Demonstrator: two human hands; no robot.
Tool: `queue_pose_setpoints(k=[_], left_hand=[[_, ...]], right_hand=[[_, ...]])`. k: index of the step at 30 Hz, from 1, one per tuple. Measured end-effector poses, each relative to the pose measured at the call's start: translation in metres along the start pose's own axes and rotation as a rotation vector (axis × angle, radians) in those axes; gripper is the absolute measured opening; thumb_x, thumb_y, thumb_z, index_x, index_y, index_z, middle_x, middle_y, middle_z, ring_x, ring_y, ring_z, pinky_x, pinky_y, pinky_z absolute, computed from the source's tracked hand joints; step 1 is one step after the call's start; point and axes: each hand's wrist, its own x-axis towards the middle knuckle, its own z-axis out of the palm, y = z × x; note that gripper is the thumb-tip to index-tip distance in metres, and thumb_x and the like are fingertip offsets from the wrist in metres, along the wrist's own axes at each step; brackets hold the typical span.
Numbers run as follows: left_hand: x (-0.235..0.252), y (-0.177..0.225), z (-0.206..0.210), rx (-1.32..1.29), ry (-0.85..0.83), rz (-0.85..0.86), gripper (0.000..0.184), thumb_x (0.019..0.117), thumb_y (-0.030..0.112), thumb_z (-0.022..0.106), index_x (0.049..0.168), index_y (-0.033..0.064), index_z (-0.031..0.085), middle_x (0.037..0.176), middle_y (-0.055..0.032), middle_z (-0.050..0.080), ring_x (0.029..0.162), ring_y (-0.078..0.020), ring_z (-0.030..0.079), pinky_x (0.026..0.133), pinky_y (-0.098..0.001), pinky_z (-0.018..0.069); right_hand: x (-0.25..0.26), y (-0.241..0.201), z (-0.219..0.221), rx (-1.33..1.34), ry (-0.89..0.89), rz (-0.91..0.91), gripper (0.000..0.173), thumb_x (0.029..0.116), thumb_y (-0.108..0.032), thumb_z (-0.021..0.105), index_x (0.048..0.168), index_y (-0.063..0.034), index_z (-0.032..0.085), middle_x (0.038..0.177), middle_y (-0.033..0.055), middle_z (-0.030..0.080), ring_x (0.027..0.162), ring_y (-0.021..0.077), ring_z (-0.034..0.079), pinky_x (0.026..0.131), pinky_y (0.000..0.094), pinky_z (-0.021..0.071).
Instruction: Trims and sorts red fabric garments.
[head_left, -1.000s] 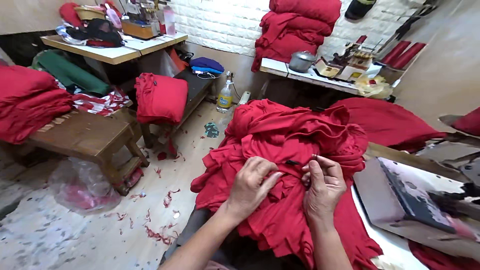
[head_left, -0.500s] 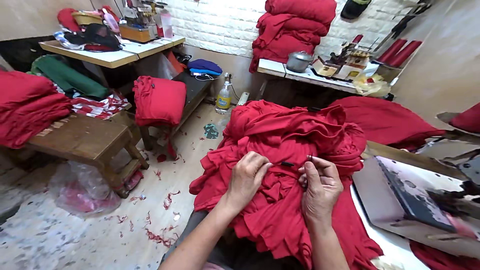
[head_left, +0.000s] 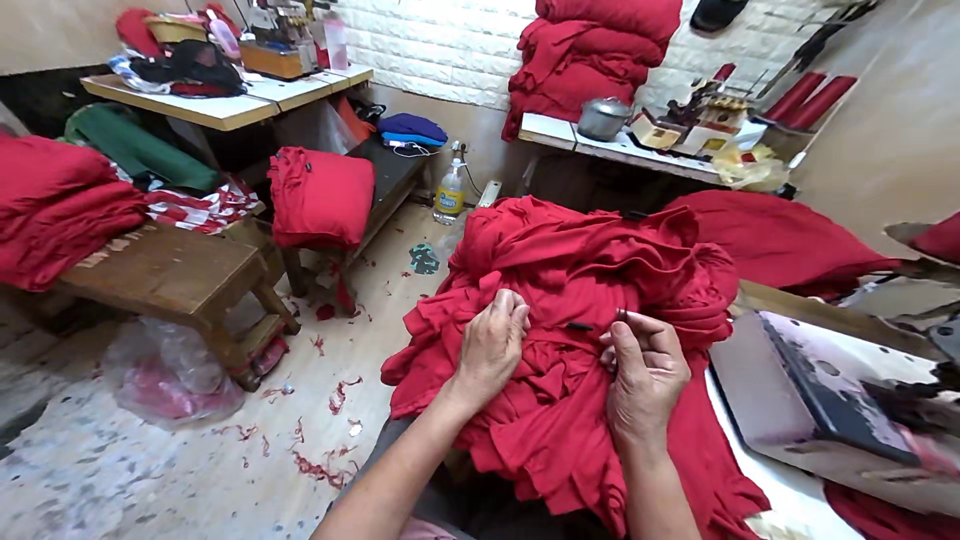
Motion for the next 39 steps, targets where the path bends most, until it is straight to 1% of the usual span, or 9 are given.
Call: queue_pose_setpoints(k=[6,9,12,17,21,24,30,34,39], left_hand=[[0.001,0.003,0.012,0.262,-0.025,0.213,0.02,0.0936,0.019,0.07,0.097,-0.0008,0.074,0.097,-0.0161,0.072,0.093,-0.0315,0.071,0.081,-0.0412,0.0589],[0.002,0.007,0.021,0.391,-0.002,0.242,0.013,0.0928,0.013,0.068,0.089,0.0015,0.073,0.09,-0.0132,0.071,0.084,-0.0301,0.071,0.072,-0.0407,0.0591],[0.003,0.003,0.013,0.152,-0.024,0.091,0.02,0.0993,0.011,0.06,0.096,-0.003,0.074,0.092,-0.0134,0.074,0.087,-0.0243,0.073,0.08,-0.0382,0.059],[-0.008,-0.009,-0.003,-0.518,0.269,-0.113,0.032,0.1067,0.007,0.043,0.08,-0.0008,0.06,0.069,0.0014,0.061,0.064,-0.0018,0.06,0.065,-0.0193,0.0526],[-0.017,-0.011,-0.009,-0.459,0.438,-0.043,0.028,0.1047,0.006,0.048,0.08,-0.0012,0.06,0.071,0.0027,0.061,0.069,0.0013,0.059,0.068,-0.0167,0.0518],[-0.019,-0.005,-0.012,-0.232,0.353,0.062,0.019,0.0968,0.008,0.064,0.087,-0.0076,0.068,0.079,-0.0084,0.066,0.074,-0.0066,0.063,0.073,-0.0207,0.0539],[-0.005,0.003,0.004,0.246,0.009,0.298,0.026,0.0887,0.021,0.076,0.105,0.0008,0.074,0.103,-0.0164,0.073,0.097,-0.0316,0.071,0.086,-0.0437,0.0576],[-0.003,-0.005,0.011,0.257,0.026,0.287,0.014,0.0944,0.012,0.067,0.088,0.0022,0.075,0.09,-0.0121,0.073,0.087,-0.0267,0.072,0.079,-0.0372,0.0584],[-0.004,-0.006,-0.012,-0.14,-0.061,0.065,0.02,0.0993,0.012,0.061,0.096,-0.0024,0.075,0.095,-0.0115,0.074,0.092,-0.0169,0.07,0.087,-0.0313,0.0544]], right_hand=[[0.0,0.0,0.0,-0.025,0.0,-0.002,0.015,0.0979,-0.004,0.058,0.112,-0.0017,0.062,0.087,-0.009,0.067,0.065,-0.0027,0.061,0.057,0.013,0.0523],[0.0,0.001,-0.001,-0.04,-0.014,-0.004,0.015,0.0979,-0.004,0.058,0.112,-0.0012,0.061,0.088,-0.0085,0.067,0.065,-0.0024,0.061,0.058,0.0133,0.0523],[0.0,0.001,-0.002,-0.035,-0.016,-0.006,0.014,0.0979,-0.004,0.059,0.112,-0.0015,0.062,0.089,-0.0084,0.067,0.066,-0.0024,0.062,0.059,0.0134,0.0528],[0.0,0.002,-0.002,-0.045,-0.022,-0.009,0.015,0.0986,-0.006,0.059,0.112,-0.0015,0.062,0.089,-0.0087,0.067,0.067,-0.0027,0.062,0.058,0.0129,0.0527],[0.0,0.001,-0.001,-0.038,-0.018,-0.016,0.015,0.0979,-0.005,0.059,0.112,-0.0017,0.062,0.089,-0.0096,0.067,0.066,-0.0034,0.062,0.058,0.0123,0.0523],[0.0,0.001,-0.001,-0.044,-0.031,-0.012,0.014,0.0987,-0.005,0.058,0.112,-0.0024,0.061,0.089,-0.01,0.067,0.067,-0.0043,0.061,0.058,0.0115,0.0514],[0.0,0.0,-0.001,-0.043,-0.03,-0.006,0.016,0.0983,-0.005,0.058,0.114,-0.0016,0.062,0.09,-0.0091,0.068,0.067,-0.0034,0.062,0.058,0.0124,0.052],[-0.001,0.002,-0.001,-0.042,-0.023,-0.004,0.015,0.0978,-0.003,0.058,0.112,-0.0008,0.062,0.088,-0.0085,0.068,0.066,-0.0024,0.062,0.059,0.0132,0.0531],[-0.002,0.0,0.001,-0.047,-0.017,-0.02,0.016,0.0968,-0.003,0.061,0.112,-0.0009,0.062,0.091,-0.0085,0.068,0.068,-0.003,0.062,0.06,0.0131,0.0532]])
